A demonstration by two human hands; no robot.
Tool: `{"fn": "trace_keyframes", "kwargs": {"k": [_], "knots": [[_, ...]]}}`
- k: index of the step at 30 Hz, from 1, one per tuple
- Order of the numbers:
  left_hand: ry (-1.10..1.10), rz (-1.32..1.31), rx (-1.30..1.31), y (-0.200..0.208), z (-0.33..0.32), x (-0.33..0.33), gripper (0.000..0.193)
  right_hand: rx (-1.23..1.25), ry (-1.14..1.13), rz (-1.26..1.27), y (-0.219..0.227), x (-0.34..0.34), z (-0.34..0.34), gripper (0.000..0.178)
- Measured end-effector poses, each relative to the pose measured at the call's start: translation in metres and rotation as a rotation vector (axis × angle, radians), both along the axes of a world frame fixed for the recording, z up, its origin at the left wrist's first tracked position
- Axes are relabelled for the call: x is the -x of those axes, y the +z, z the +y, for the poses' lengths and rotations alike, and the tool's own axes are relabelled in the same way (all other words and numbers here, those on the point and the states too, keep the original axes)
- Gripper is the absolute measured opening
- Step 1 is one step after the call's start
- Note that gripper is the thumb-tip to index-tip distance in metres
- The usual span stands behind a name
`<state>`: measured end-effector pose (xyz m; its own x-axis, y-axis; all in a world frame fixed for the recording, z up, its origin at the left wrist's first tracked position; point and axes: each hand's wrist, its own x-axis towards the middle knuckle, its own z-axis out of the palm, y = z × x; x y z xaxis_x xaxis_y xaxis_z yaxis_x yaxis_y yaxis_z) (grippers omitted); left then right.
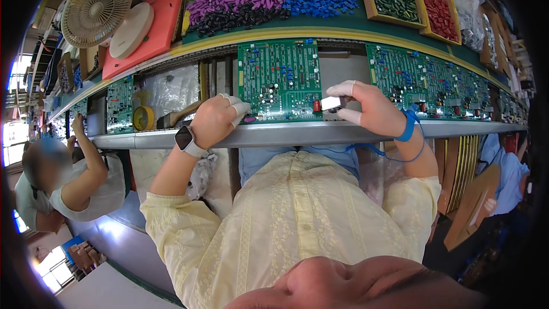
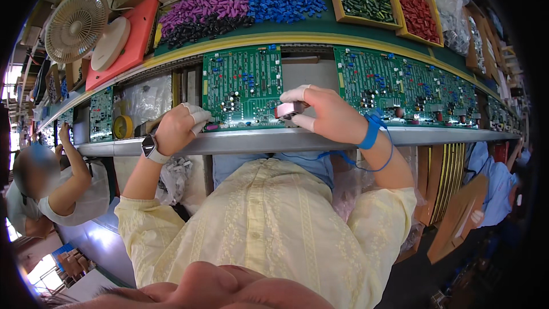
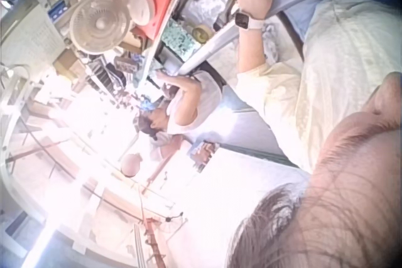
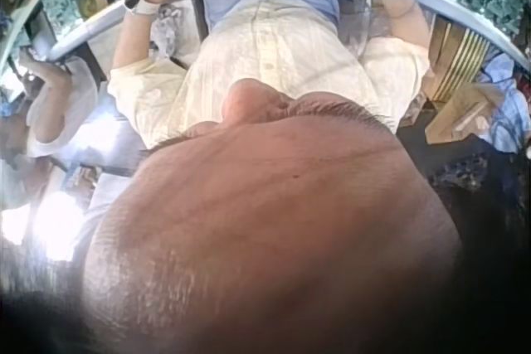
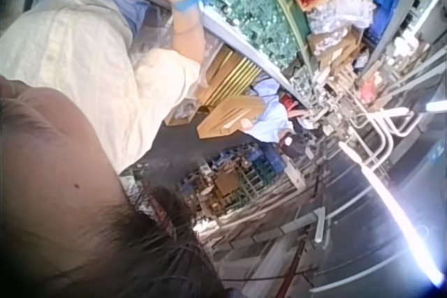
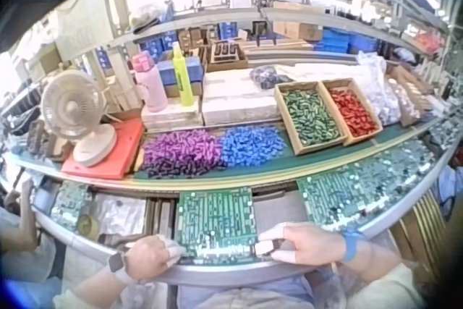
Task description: Manually insert and secure electronic components onto printed circuit boards on an assembly line.
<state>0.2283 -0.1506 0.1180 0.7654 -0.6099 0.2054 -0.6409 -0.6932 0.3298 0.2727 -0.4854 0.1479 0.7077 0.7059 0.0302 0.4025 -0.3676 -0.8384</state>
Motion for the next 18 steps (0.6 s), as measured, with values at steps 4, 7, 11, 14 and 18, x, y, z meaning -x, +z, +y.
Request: {"fn": "trace_keyframes", "kwargs": {"k": [4, 7, 11, 14, 18], "knots": [[0.021, 0.003, 0.034, -0.004, -0.001, -0.001, 0.021, 0.037, -0.062, -0.063, -0.004, -0.004, 0.016, 0.034], [0.023, 0.001, 0.055, -0.008, -0.001, 0.002, 0.021, 0.137, 0.001, -0.130, -0.007, -0.010, 0.027, 0.034], [0.020, 0.038, 0.036, -0.010, 0.001, 0.002, 0.020, 0.103, 0.059, -0.299, -0.015, -0.015, 0.040, 0.034], [0.009, 0.053, 0.043, -0.010, 0.003, 0.001, 0.019, 0.226, 0.053, -0.203, -0.012, -0.018, 0.051, 0.035], [0.019, 0.058, 0.057, -0.008, 0.003, 0.002, 0.019, 0.298, 0.089, -0.243, -0.024, -0.021, 0.061, 0.034]]}}
